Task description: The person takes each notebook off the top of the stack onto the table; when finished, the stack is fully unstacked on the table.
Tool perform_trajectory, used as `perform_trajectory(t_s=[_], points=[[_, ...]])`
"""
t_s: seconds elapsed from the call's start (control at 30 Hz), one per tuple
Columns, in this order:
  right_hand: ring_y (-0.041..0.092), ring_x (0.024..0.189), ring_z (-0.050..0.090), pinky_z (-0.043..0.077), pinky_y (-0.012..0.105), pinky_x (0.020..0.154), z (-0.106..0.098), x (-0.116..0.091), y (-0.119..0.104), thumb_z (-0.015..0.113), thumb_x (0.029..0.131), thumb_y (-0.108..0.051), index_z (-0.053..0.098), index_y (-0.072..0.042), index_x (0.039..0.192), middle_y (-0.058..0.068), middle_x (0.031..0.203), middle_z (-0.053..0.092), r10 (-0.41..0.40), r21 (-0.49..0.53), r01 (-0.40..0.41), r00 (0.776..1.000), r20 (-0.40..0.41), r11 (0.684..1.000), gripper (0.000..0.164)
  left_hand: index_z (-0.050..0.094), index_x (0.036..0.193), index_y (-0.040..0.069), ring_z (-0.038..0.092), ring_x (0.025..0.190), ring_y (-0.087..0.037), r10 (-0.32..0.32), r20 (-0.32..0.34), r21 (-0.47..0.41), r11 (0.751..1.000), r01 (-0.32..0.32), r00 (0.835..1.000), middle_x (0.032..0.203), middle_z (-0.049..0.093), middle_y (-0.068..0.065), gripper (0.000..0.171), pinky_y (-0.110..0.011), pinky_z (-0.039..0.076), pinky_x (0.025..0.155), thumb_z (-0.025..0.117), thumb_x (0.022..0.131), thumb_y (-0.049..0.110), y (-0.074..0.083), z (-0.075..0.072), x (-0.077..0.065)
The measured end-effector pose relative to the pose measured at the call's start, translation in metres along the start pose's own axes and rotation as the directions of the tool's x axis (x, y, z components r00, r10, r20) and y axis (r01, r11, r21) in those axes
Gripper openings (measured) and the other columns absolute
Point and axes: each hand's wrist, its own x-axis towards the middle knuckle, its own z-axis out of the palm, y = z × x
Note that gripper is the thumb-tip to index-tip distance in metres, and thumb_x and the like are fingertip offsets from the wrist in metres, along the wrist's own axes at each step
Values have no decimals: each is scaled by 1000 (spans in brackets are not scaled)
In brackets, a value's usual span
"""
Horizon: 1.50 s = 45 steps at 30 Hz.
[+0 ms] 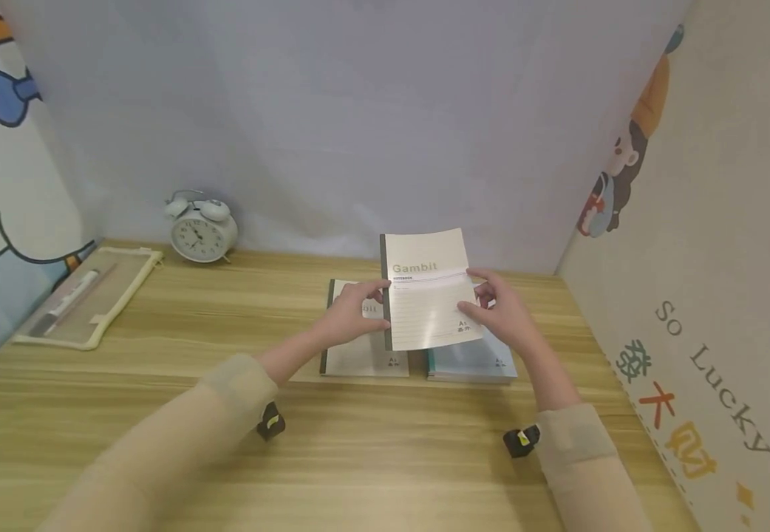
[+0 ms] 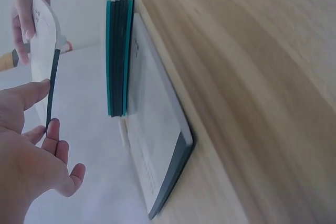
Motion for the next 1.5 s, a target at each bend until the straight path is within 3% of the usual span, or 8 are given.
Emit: perform_trajectory(t_s=[0.13, 0.33, 0.57, 0.77, 0.93, 1.2, 1.5], points=[[20, 88, 49, 43, 23, 63, 1, -1, -14, 68, 88, -26, 45, -10, 138, 11, 105, 55, -49, -9, 49, 998, 50, 999, 58, 44, 141, 11, 39, 123, -30, 43, -29, -19, 999, -44, 999, 113, 58, -4, 69, -51, 32, 104, 75, 81, 23, -3, -15, -7], [19, 85, 49, 43, 25, 65, 8, -1, -33, 69, 87, -23, 54, -10, 132, 7, 102, 57, -157, -82, 167, 981, 114, 983, 50, 44, 141, 10, 40, 123, -29, 79, -52, -13, 997, -80, 995, 115, 58, -6, 69, -48, 32, 106, 74, 80, 19, -17, -37, -21], [22, 87, 48, 42, 26, 61, 23, 3, -51, 70, 85, -29, 51, -12, 135, 3, 113, 57, -204, -115, 229, 960, 192, 967, 56, 44, 140, 8, 40, 123, -30, 95, -40, 55, 994, -93, 995, 116, 57, -6, 68, -50, 31, 106, 74, 80, 21, -31, -63, -41], [22, 89, 47, 40, 32, 70, 38, 8, -66, 71, 85, -25, 50, -10, 136, 4, 127, 57, -245, -120, 275, 945, 215, 954, 57, 46, 138, 7, 40, 121, -31, 134, -45, 122, 984, -127, 990, 114, 58, -6, 68, -50, 30, 106, 75, 79, 21, -39, -86, -54], [18, 88, 44, 39, 35, 74, 55, 11, -76, 70, 86, -23, 51, -10, 136, 3, 129, 56, -274, -105, 298, 942, 195, 949, 55, 46, 138, 7, 37, 125, -32, 123, -50, 145, 983, -115, 991, 114, 57, -7, 69, -51, 29, 108, 76, 77, 21, -45, -101, -66], [18, 88, 46, 41, 34, 72, 85, 16, -90, 70, 86, -22, 49, -9, 136, 5, 132, 54, -320, -48, 332, 933, 165, 942, 56, 45, 139, 6, 42, 121, -32, 47, -86, 42, 998, -43, 995, 116, 56, -12, 72, -54, 30, 106, 78, 75, 15, -67, -114, -84], [16, 85, 44, 37, 25, 62, 119, 25, -94, 70, 86, -21, 49, -9, 137, 4, 128, 55, -326, 23, 329, 922, 210, 944, 56, 47, 138, 11, 47, 116, -29, 6, -25, -15, 1000, -6, 1000, 119, 55, -11, 69, -57, 33, 103, 78, 76, 18, -93, -125, -101]])
